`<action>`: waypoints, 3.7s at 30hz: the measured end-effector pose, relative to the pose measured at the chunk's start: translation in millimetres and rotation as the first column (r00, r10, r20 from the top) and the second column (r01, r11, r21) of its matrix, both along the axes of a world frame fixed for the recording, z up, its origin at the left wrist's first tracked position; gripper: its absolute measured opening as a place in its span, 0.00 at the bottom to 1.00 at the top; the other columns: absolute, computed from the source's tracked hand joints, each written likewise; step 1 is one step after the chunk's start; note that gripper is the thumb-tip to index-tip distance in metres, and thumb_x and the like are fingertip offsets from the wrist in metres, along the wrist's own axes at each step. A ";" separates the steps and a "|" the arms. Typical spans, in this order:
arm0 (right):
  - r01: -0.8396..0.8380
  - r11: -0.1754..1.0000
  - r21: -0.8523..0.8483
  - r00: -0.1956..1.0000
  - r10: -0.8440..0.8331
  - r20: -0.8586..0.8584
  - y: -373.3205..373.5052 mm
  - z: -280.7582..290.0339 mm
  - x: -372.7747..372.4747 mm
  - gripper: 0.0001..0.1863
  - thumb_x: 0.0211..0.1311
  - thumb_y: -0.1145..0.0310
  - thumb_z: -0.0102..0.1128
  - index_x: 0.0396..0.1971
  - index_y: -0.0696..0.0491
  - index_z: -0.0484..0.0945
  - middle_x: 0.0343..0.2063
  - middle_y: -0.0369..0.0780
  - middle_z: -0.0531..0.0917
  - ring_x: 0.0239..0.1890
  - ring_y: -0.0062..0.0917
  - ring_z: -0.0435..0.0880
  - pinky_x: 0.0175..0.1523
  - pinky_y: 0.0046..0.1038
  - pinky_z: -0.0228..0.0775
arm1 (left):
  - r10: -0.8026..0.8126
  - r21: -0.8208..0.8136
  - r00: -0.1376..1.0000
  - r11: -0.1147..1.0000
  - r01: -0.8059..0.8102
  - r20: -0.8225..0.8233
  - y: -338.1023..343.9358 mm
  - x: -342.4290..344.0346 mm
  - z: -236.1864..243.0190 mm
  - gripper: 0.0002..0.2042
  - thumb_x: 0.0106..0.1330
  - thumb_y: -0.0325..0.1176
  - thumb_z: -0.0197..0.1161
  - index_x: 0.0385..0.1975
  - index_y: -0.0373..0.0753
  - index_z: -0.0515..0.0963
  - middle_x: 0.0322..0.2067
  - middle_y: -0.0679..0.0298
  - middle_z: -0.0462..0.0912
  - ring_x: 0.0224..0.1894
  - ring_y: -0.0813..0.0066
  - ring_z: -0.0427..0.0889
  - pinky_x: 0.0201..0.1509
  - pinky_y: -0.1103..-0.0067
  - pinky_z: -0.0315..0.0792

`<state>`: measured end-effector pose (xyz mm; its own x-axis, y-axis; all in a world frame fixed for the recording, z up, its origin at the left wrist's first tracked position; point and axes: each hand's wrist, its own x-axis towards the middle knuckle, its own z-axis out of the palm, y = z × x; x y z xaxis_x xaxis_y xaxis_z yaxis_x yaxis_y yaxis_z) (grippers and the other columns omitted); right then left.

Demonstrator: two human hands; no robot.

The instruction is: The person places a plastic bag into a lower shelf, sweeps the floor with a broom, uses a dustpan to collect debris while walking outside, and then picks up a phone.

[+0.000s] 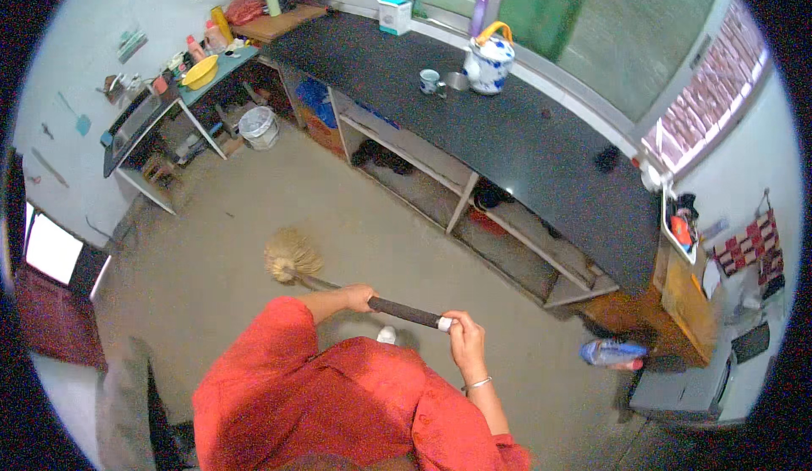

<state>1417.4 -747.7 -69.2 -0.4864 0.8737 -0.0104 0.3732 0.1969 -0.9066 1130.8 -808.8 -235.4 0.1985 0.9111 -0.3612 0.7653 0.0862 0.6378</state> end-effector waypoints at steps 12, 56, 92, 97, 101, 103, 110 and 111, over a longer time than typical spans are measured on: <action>0.278 0.886 0.370 0.952 -0.203 -0.230 67.9 160.0 2.1 0.12 0.53 0.71 0.40 0.25 0.59 0.75 0.25 0.41 0.79 0.27 0.26 0.77 0.35 0.27 0.68 | 0.020 0.535 0.982 0.836 -0.119 0.187 121.0 30.4 134.0 0.13 0.46 0.46 0.62 0.18 0.43 0.73 0.18 0.58 0.76 0.25 0.52 0.77 0.29 0.61 0.69; -0.452 0.616 0.645 0.846 0.525 0.090 279.1 101.0 -465.9 0.08 0.50 0.72 0.43 0.23 0.58 0.72 0.19 0.44 0.76 0.21 0.35 0.75 0.28 0.29 0.65 | 0.476 0.365 0.778 0.695 -0.619 0.410 218.9 -353.8 53.5 0.13 0.43 0.36 0.67 0.20 0.37 0.70 0.19 0.55 0.73 0.25 0.57 0.75 0.27 0.67 0.66; -0.522 0.499 0.692 0.665 0.746 -0.036 327.6 101.9 -854.6 0.11 0.53 0.66 0.45 0.18 0.57 0.71 0.17 0.43 0.77 0.18 0.33 0.75 0.26 0.29 0.66 | 0.670 0.432 0.678 0.537 -0.724 0.303 234.0 -705.3 50.2 0.14 0.41 0.36 0.64 0.29 0.42 0.74 0.24 0.55 0.77 0.32 0.53 0.77 0.35 0.63 0.69; -0.687 0.505 0.522 0.553 0.830 -0.075 323.3 60.9 -932.0 0.08 0.54 0.70 0.48 0.21 0.57 0.72 0.20 0.43 0.78 0.21 0.33 0.77 0.28 0.28 0.68 | 0.776 0.198 0.531 0.493 -0.847 0.341 165.5 -750.6 56.5 0.14 0.42 0.36 0.63 0.31 0.43 0.75 0.27 0.56 0.79 0.33 0.54 0.77 0.37 0.64 0.69; -0.896 0.421 0.140 0.431 0.901 0.048 295.7 33.6 -971.0 0.07 0.56 0.72 0.49 0.28 0.57 0.75 0.24 0.43 0.78 0.25 0.29 0.78 0.31 0.24 0.67 | 0.861 0.029 0.497 0.502 -0.864 -0.106 103.2 -784.0 40.1 0.11 0.42 0.36 0.61 0.29 0.46 0.76 0.25 0.57 0.79 0.32 0.53 0.78 0.36 0.64 0.70; -0.890 0.439 0.125 0.447 0.894 0.038 302.3 22.6 -986.4 0.08 0.58 0.70 0.49 0.30 0.56 0.76 0.25 0.42 0.79 0.25 0.23 0.77 0.31 0.22 0.67 | 0.832 -0.008 0.534 0.540 -0.842 -0.152 99.2 -808.4 30.8 0.11 0.43 0.38 0.61 0.28 0.46 0.77 0.25 0.57 0.79 0.32 0.53 0.78 0.35 0.63 0.70; -0.621 0.688 0.376 0.735 0.678 -0.028 358.0 122.7 -1033.4 0.09 0.59 0.71 0.45 0.29 0.57 0.76 0.27 0.39 0.80 0.27 0.20 0.76 0.32 0.21 0.68 | 0.700 0.284 0.713 0.677 -0.679 0.034 168.8 -884.1 131.6 0.25 0.46 0.62 0.57 0.28 0.44 0.77 0.23 0.54 0.79 0.28 0.51 0.78 0.32 0.61 0.71; -0.572 0.679 0.459 0.740 0.669 -0.067 355.8 137.1 -1037.5 0.09 0.59 0.72 0.45 0.28 0.57 0.75 0.27 0.40 0.80 0.27 0.21 0.76 0.32 0.21 0.68 | 0.700 0.351 0.714 0.665 -0.659 0.016 177.8 -892.0 140.7 0.25 0.46 0.62 0.58 0.29 0.44 0.77 0.22 0.54 0.79 0.28 0.50 0.78 0.32 0.61 0.71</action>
<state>379.8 -391.8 67.9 -0.8639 0.2712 0.4245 -0.1561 0.6572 -0.7374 238.8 -631.0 -94.7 -0.5439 0.8390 -0.0155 0.6395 0.4263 0.6398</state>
